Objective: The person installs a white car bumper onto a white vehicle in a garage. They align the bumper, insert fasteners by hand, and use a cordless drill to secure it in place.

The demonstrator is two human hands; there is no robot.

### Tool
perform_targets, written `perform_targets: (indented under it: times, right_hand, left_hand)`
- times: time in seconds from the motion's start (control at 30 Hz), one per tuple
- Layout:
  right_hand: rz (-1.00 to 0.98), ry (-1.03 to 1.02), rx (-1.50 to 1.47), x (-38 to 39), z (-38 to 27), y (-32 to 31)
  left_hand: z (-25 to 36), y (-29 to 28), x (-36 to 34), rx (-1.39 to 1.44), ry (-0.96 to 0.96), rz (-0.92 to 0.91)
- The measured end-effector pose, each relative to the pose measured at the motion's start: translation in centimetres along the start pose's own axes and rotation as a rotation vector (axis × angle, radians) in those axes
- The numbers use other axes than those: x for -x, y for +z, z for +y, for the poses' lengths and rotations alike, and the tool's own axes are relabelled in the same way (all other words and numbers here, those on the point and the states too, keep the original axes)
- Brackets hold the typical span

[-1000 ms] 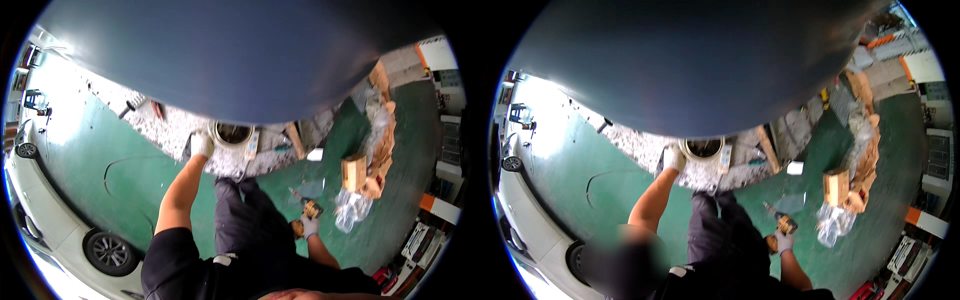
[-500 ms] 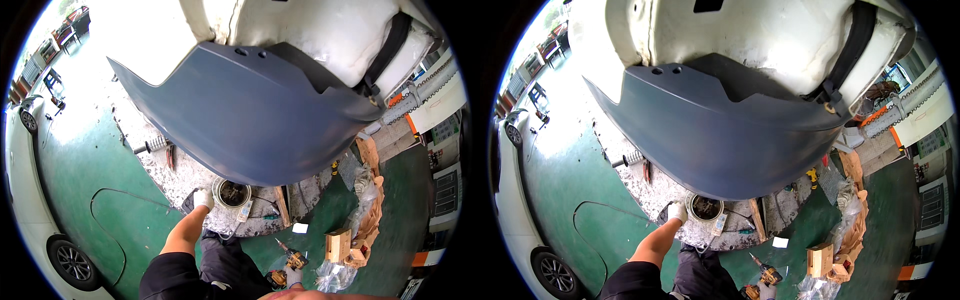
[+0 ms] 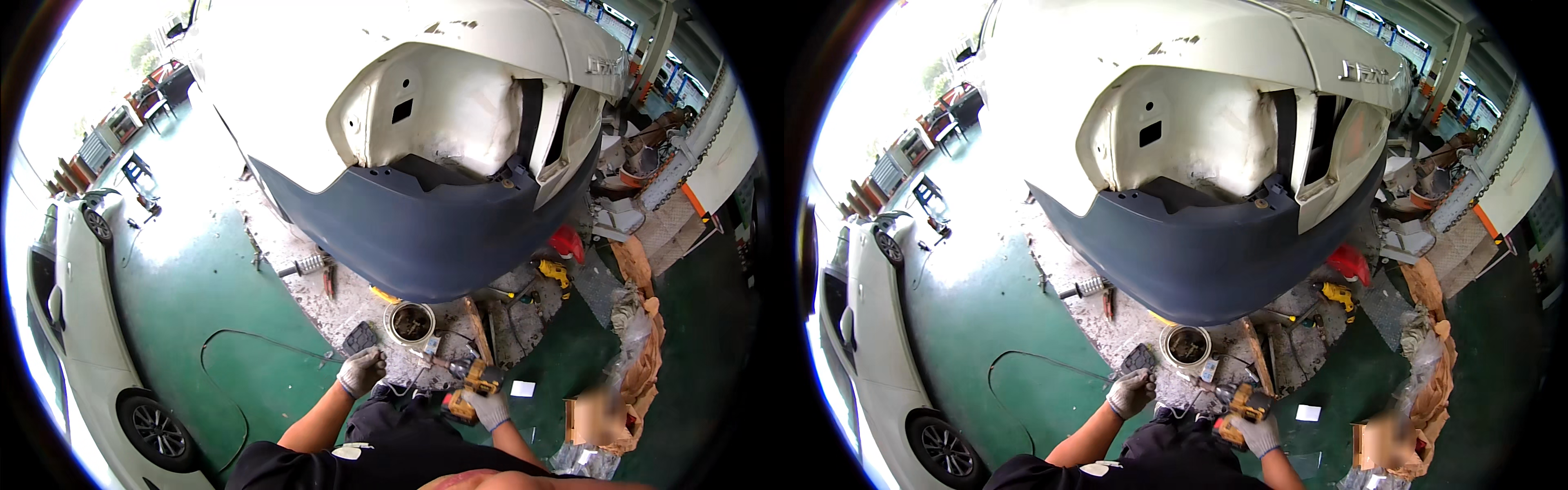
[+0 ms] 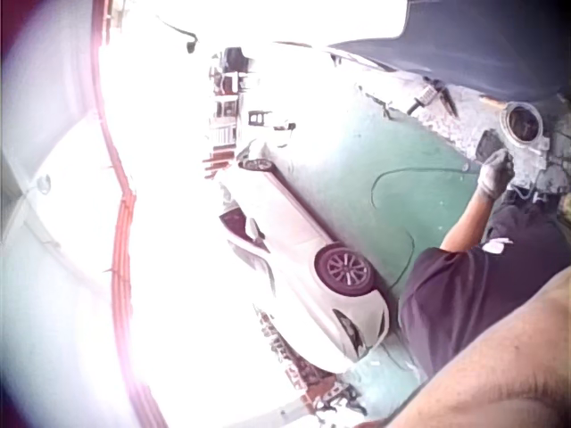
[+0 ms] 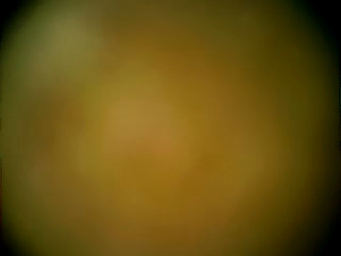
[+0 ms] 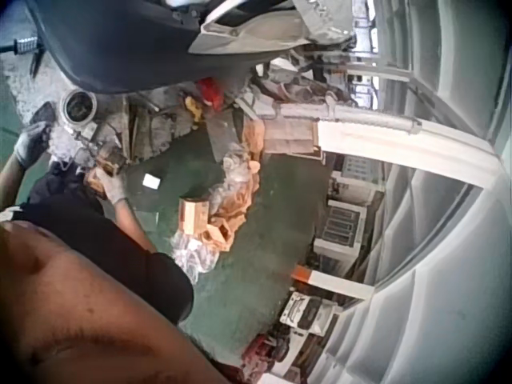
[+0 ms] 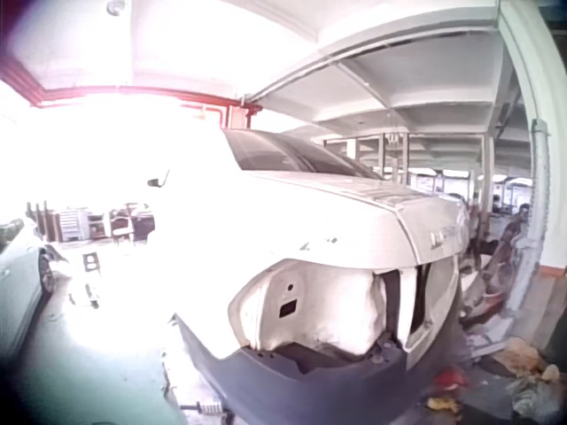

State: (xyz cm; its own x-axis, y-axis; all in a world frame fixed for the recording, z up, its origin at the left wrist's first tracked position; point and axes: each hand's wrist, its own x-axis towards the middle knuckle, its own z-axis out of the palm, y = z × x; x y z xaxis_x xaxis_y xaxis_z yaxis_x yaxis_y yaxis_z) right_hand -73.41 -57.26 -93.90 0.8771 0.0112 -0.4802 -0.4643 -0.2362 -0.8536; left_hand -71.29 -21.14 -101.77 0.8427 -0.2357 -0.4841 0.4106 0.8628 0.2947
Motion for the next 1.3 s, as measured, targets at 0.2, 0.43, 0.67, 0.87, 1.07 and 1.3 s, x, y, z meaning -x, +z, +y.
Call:
perform_targets:
  times: [0.2,0.43,0.67,0.87,1.07,1.3]
  right_hand:
    - [-0.230,-0.392,-0.194,-2.2,-7.2,3.9]
    - [-0.295,-0.604,-0.165,-1.0,-13.2,5.6]
    - [-0.089,-1.042,0.347,-0.5,-16.2,9.4]
    - [0.183,-0.983,0.823,0.3,-13.6,15.0]
    - [0.323,-0.727,0.534,3.9,-13.4,22.7]
    - [0.387,-0.617,0.347,6.7,-13.9,26.9]
  left_hand:
    - [2.1,7.1,2.4,-0.009,0.228,-0.235]
    - [6.2,15.5,6.0,0.074,0.482,-0.288]
    - [9.9,17.9,6.6,0.033,0.469,-0.383]
    - [16.5,16.1,5.0,0.040,0.297,-0.582]
    - [20.3,14.9,5.5,0.101,0.068,-0.607]
    - [22.3,15.6,7.1,0.023,0.005,-0.747]
